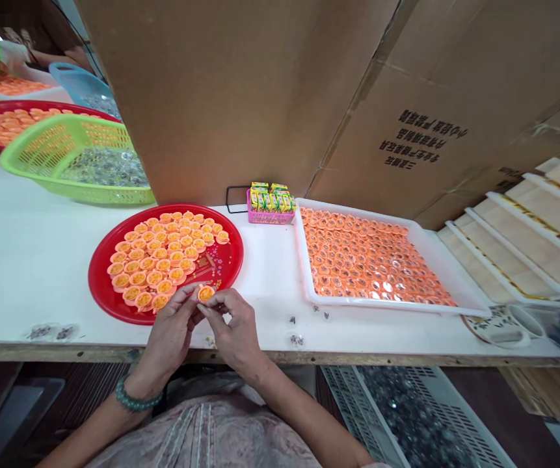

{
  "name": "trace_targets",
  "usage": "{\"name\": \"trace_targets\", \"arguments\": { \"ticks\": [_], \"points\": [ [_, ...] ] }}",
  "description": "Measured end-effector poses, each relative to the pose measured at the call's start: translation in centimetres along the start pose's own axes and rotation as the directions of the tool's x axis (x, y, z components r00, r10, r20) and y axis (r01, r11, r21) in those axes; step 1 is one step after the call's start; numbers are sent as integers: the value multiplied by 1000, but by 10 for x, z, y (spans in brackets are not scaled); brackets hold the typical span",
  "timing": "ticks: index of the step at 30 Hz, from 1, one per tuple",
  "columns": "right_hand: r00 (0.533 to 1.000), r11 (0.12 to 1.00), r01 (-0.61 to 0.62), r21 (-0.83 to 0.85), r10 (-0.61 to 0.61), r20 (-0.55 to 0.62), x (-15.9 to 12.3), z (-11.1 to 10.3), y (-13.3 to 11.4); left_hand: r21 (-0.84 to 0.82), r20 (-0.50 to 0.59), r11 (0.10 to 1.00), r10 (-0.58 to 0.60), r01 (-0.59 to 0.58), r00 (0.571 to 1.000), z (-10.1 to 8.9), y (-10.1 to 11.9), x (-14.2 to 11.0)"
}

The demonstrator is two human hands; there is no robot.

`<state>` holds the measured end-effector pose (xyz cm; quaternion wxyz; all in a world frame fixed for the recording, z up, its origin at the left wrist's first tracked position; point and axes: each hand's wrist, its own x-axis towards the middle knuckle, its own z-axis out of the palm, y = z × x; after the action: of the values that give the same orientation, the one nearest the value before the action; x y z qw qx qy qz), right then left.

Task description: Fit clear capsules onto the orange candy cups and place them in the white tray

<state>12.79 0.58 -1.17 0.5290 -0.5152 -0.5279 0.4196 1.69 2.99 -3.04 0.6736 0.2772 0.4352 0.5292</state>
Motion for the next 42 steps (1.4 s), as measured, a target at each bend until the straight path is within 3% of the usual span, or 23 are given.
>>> {"name": "trace_targets", "arguments": {
  "ticks": [4, 9, 17, 23, 33, 42],
  "points": [
    [993, 967, -114, 229, 109, 34, 2, -6, -4, -31, -5, 1000, 2, -2, 1000, 0, 1, 2],
    [993, 933, -118, 341, 111, 40, 4, -10, -5, -30, 18, 1000, -9, 9, 1000, 0, 3, 1],
    [976, 945, -215, 245, 216, 21, 12, -17, -1, 46, 58, 999, -1, -2, 998, -3, 1, -1],
    [950, 933, -312, 177, 301, 87, 23, -20, 1, 91, 108, 996, 5, -15, 994, -4, 0, -1],
    [954, 939, -296, 173, 301, -5, 23, -11, 6, 85, 158, 996, -20, 7, 987, -4, -3, -3],
    [958, 940, -286, 188, 286, 27, 20, -14, 10, 314, 175, 945, 36, -90, 984, -9, -3, -2]
  ]
}}
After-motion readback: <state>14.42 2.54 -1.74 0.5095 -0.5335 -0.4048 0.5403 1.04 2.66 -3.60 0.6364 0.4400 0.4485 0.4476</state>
